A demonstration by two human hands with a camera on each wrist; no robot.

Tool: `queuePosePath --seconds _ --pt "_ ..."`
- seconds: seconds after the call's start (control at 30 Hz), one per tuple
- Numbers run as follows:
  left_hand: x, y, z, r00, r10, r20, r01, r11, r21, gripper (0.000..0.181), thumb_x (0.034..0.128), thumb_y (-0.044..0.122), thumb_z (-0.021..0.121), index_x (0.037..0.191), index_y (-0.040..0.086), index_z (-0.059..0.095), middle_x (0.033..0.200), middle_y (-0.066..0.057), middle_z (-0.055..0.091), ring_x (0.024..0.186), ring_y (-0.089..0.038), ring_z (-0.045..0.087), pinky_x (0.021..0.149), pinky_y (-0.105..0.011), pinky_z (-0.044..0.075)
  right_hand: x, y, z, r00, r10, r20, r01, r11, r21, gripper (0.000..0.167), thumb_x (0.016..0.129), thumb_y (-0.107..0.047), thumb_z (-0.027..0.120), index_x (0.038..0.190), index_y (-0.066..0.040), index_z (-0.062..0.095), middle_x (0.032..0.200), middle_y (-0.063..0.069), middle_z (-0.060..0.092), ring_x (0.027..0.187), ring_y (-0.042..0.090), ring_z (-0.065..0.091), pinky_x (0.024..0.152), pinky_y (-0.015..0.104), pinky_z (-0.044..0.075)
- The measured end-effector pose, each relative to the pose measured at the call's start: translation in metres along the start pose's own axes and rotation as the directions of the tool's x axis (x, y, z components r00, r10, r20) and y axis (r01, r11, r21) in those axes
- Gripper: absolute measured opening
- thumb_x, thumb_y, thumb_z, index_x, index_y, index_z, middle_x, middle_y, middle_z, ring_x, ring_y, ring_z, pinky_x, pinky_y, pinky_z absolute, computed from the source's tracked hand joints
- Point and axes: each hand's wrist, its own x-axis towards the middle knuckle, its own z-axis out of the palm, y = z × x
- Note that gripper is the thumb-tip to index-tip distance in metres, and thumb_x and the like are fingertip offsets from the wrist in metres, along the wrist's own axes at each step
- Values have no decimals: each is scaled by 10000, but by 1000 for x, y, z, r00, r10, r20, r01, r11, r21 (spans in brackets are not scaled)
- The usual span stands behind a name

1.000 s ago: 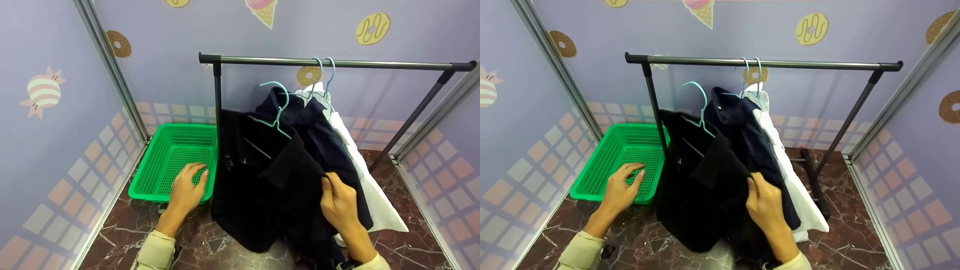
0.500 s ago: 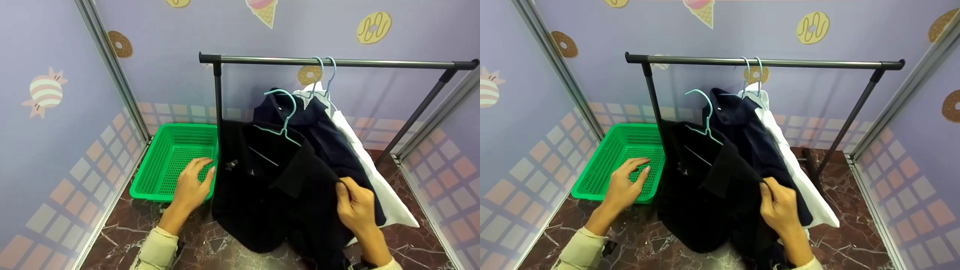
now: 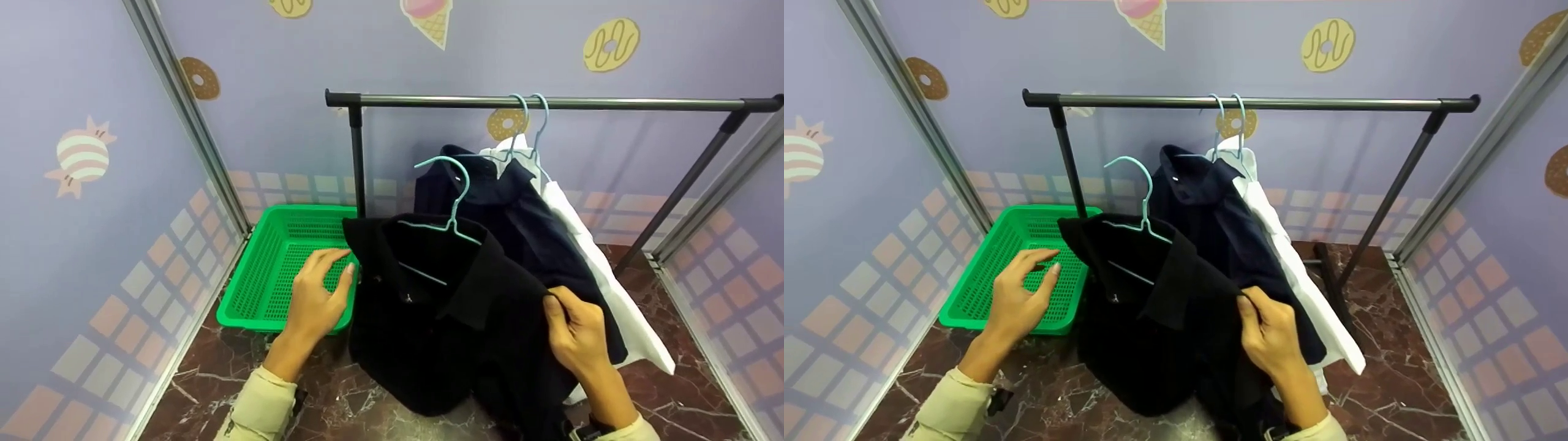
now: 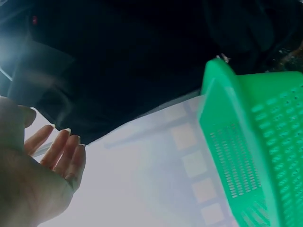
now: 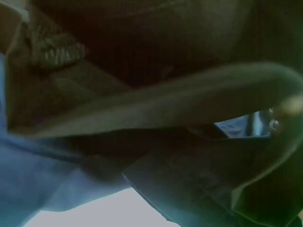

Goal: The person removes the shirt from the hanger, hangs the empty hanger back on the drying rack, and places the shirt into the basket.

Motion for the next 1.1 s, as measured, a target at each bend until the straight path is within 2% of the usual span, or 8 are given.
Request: queuePosePath --seconds 0.13,0.27,0.33,0.43,0.57,0.73,0.93,1.1 --pt "9 10 1 984 138 -111 -140 990 -14 249 993 88 743 1228 9 759 1184 -155 717 1087 -312 719 929 -485 612 0 -3 8 1000 -10 26 10 1000 0 187 940 136 632 836 -3 702 633 46 590 582 33 488 566 231 432" --pt "23 27 6 934 285 -216 -291 957 0 247 956 30 765 1201 3 770 1152 -170 712 1072 -313 689 941 -413 586 3 -5 15 995 -63 72 62 998 9 171 961 112 637 871 -6 723 679 55 654 599 69 538 594 231 472" --pt "32 37 8 918 316 -237 -329 944 -15 276 942 29 779 1218 9 771 1159 -175 714 1091 -319 678 965 -407 569 6 -6 18 991 -97 90 96 995 15 163 989 75 638 885 -11 729 691 53 671 596 89 555 596 238 484" --pt "43 53 12 928 311 -206 -329 943 -55 343 940 83 804 1271 9 755 1189 -180 717 1139 -322 673 1009 -427 563 9 -6 23 985 -136 108 134 991 26 161 1021 23 635 899 -17 733 695 45 672 584 107 563 588 247 491" --pt "52 68 17 957 280 -76 -287 953 -93 402 970 186 797 1318 -3 731 1197 -163 733 1157 -306 675 1028 -443 563 11 -7 27 980 -159 123 155 987 37 156 1028 9 633 915 -19 737 718 46 692 589 117 584 598 255 502" --pt "55 76 23 960 279 30 -273 955 -119 289 1010 198 751 1218 -1 771 1116 -116 755 1074 -280 692 1005 -432 526 10 -5 29 978 -167 129 164 986 32 157 1039 -2 625 925 -14 733 744 54 711 605 122 604 610 257 513" --pt "55 77 28 950 311 -17 -310 939 -145 154 985 137 772 1079 16 790 1043 -89 775 987 -242 713 953 -391 530 9 1 31 977 -180 118 179 984 20 168 1052 -28 621 935 -8 740 777 67 732 641 153 641 651 266 533" --pt "57 78 30 943 323 -77 -332 929 -165 54 975 90 768 990 40 783 999 -60 787 884 -215 688 872 -348 513 10 1 31 980 -151 127 150 989 15 125 981 80 656 970 2 752 831 79 751 707 184 675 746 221 546"
